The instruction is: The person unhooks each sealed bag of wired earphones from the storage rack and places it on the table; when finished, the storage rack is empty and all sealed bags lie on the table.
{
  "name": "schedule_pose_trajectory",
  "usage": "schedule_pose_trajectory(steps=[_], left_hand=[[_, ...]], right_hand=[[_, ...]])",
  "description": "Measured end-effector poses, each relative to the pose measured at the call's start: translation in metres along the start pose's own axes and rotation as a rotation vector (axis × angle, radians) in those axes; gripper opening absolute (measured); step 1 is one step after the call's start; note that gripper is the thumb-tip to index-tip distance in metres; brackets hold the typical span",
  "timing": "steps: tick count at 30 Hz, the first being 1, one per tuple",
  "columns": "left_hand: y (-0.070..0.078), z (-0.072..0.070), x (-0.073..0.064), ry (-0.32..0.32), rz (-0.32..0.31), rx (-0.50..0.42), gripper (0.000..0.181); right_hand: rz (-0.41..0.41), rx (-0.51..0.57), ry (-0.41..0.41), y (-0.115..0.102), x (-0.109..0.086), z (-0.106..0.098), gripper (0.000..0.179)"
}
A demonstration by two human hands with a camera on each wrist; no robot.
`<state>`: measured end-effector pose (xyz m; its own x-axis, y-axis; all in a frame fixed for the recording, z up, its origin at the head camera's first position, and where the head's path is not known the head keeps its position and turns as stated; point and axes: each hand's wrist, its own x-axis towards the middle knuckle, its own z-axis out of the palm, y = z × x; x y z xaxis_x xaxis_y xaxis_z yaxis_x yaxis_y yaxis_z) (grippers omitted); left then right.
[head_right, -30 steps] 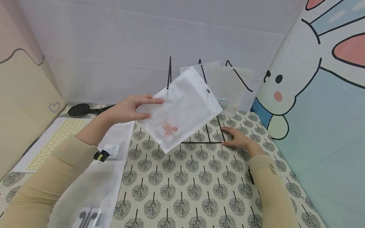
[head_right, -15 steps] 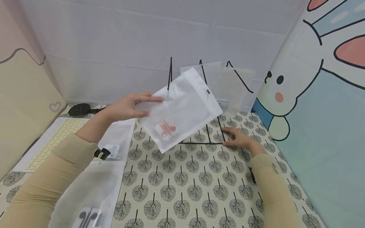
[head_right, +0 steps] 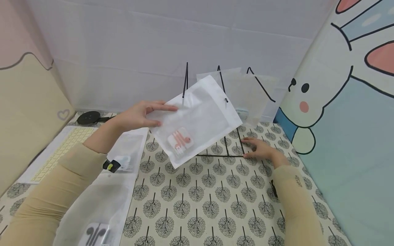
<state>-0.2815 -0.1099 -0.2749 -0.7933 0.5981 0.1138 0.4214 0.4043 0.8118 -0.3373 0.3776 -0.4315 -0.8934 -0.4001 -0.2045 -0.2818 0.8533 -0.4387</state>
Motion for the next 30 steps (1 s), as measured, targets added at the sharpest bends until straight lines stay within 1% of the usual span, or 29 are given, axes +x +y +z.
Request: schedule_pose_trajectory(steps=[5,8,10,12,17,27,30], left_hand=[[-0.002,0.003,0.001,-0.006,-0.008,-0.081,0.057],[-0.004,0.005,0.001,-0.018,-0.022,-0.135,0.058],[-0.004,0.006,0.001,-0.02,-0.031,-0.15,0.058],[-0.005,0.007,0.0,-0.017,-0.033,-0.161,0.057],[-0.007,0.007,-0.001,-0.01,-0.007,-0.164,0.057],[-0.006,0.009,0.0,-0.027,0.014,-0.185,0.058],[-0.006,0.01,0.0,-0.034,0.027,-0.184,0.058]], right_hand=[[-0.006,-0.002,-0.005,0.0,0.002,-0.001,0.085],[-0.035,-0.02,-0.003,0.002,0.003,-0.001,0.084],[-0.052,-0.03,-0.002,0.005,0.003,-0.001,0.083],[-0.07,-0.038,-0.001,0.007,0.004,0.0,0.083],[-0.09,-0.048,0.0,0.009,0.005,-0.001,0.083],[-0.1,-0.056,0.005,0.009,0.005,-0.003,0.081],[-0.092,-0.064,-0.002,0.009,0.005,-0.003,0.082]])
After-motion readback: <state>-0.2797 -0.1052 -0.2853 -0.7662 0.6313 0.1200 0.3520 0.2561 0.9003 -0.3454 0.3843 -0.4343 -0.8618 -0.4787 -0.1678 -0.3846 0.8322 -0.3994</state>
